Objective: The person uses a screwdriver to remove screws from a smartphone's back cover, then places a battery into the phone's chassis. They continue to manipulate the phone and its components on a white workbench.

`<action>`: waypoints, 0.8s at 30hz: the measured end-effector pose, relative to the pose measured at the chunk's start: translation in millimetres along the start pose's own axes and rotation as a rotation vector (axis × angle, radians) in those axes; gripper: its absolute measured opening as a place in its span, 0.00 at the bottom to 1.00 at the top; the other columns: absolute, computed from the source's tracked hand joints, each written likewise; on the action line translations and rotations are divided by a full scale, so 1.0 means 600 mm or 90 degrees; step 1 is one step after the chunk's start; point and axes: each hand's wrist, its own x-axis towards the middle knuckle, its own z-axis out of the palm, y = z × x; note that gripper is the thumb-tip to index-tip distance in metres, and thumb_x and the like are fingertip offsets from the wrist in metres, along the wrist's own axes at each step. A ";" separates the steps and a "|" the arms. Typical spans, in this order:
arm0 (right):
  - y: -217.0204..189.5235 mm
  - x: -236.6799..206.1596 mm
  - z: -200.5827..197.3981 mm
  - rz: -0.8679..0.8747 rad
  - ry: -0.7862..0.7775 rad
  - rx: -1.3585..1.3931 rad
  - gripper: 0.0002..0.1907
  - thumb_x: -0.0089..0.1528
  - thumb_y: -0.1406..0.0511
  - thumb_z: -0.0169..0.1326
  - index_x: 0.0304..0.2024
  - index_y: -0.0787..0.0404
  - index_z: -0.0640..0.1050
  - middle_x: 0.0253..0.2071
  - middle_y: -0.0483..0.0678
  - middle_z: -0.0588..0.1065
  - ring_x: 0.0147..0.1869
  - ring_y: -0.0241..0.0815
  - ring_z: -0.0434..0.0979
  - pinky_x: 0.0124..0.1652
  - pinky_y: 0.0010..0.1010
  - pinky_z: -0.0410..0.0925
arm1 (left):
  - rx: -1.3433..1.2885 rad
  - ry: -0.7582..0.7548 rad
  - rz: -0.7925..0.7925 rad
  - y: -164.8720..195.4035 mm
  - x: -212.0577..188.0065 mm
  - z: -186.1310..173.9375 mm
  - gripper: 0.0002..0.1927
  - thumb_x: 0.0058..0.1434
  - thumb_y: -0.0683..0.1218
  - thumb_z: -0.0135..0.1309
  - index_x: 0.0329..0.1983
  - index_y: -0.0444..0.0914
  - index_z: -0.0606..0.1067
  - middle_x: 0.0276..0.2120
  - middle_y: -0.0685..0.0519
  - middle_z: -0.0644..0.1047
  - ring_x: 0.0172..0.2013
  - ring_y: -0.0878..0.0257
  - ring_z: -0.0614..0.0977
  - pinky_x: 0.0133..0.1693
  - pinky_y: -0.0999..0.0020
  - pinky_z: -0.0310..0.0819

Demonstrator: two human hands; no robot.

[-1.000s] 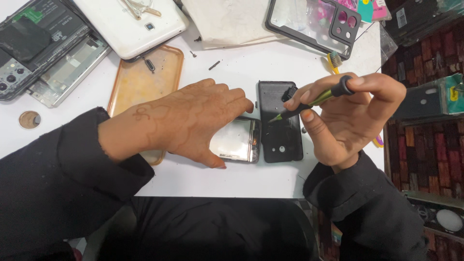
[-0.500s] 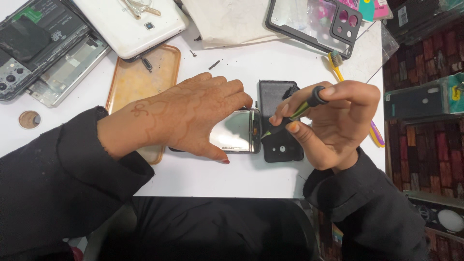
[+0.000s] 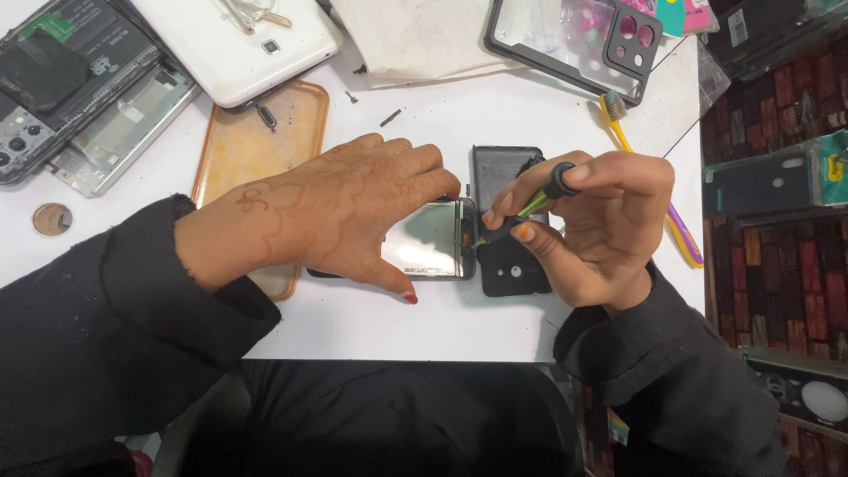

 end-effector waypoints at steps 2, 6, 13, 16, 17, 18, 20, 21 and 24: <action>0.003 0.000 -0.001 -0.005 -0.005 0.005 0.28 0.66 0.81 0.53 0.59 0.56 0.56 0.42 0.58 0.73 0.43 0.45 0.81 0.45 0.36 0.81 | 0.001 -0.010 -0.009 0.001 0.000 -0.001 0.50 0.36 0.65 0.72 0.62 0.42 0.70 0.44 0.54 0.72 0.44 0.59 0.75 0.47 0.60 0.67; 0.001 -0.002 0.000 0.003 -0.007 0.004 0.29 0.66 0.81 0.53 0.60 0.55 0.56 0.41 0.58 0.73 0.43 0.45 0.81 0.45 0.35 0.81 | 0.004 -0.020 -0.021 0.001 0.003 -0.001 0.52 0.34 0.66 0.72 0.62 0.42 0.70 0.45 0.54 0.73 0.43 0.58 0.75 0.46 0.59 0.69; -0.013 0.005 0.001 0.024 -0.021 -0.007 0.29 0.64 0.82 0.52 0.57 0.54 0.55 0.42 0.59 0.73 0.44 0.47 0.81 0.44 0.37 0.80 | -0.018 -0.009 -0.006 -0.005 0.001 0.002 0.52 0.34 0.64 0.73 0.62 0.41 0.69 0.47 0.51 0.72 0.46 0.53 0.75 0.47 0.55 0.70; -0.001 0.014 -0.002 -0.050 -0.048 -0.036 0.30 0.59 0.76 0.57 0.55 0.53 0.55 0.42 0.58 0.72 0.46 0.49 0.80 0.46 0.37 0.79 | -0.033 -0.021 -0.016 -0.006 0.002 0.004 0.53 0.35 0.64 0.73 0.64 0.42 0.67 0.48 0.51 0.71 0.48 0.53 0.74 0.47 0.56 0.71; 0.004 0.016 -0.002 -0.085 -0.057 -0.051 0.31 0.58 0.73 0.59 0.54 0.53 0.55 0.42 0.58 0.72 0.47 0.50 0.79 0.47 0.37 0.78 | -0.039 -0.027 -0.022 -0.006 0.003 0.004 0.54 0.35 0.64 0.73 0.65 0.42 0.66 0.49 0.51 0.71 0.48 0.54 0.74 0.47 0.56 0.71; 0.006 0.015 -0.003 -0.079 -0.049 -0.048 0.31 0.58 0.73 0.60 0.54 0.52 0.56 0.43 0.58 0.71 0.47 0.50 0.79 0.46 0.36 0.78 | -0.044 -0.033 -0.029 -0.006 0.004 0.004 0.54 0.35 0.64 0.73 0.65 0.42 0.66 0.49 0.51 0.71 0.49 0.54 0.74 0.47 0.56 0.72; 0.012 0.012 -0.003 -0.066 -0.033 -0.041 0.30 0.59 0.73 0.63 0.54 0.51 0.59 0.44 0.57 0.70 0.48 0.50 0.78 0.44 0.34 0.80 | -0.054 -0.047 -0.038 -0.006 0.004 0.005 0.54 0.36 0.64 0.72 0.66 0.43 0.65 0.49 0.51 0.71 0.49 0.54 0.73 0.48 0.57 0.72; 0.014 0.010 -0.003 -0.064 -0.026 -0.036 0.30 0.59 0.73 0.64 0.54 0.51 0.59 0.43 0.56 0.71 0.47 0.49 0.78 0.44 0.33 0.80 | -0.059 -0.055 -0.043 -0.006 0.004 0.005 0.54 0.36 0.64 0.72 0.66 0.43 0.65 0.50 0.51 0.70 0.50 0.54 0.73 0.48 0.58 0.72; 0.014 0.008 -0.003 -0.057 -0.010 -0.024 0.30 0.60 0.72 0.64 0.53 0.52 0.59 0.43 0.53 0.71 0.44 0.44 0.79 0.44 0.32 0.79 | -0.074 -0.039 -0.035 -0.005 0.003 0.005 0.54 0.36 0.64 0.72 0.66 0.44 0.65 0.50 0.52 0.70 0.50 0.54 0.73 0.49 0.58 0.72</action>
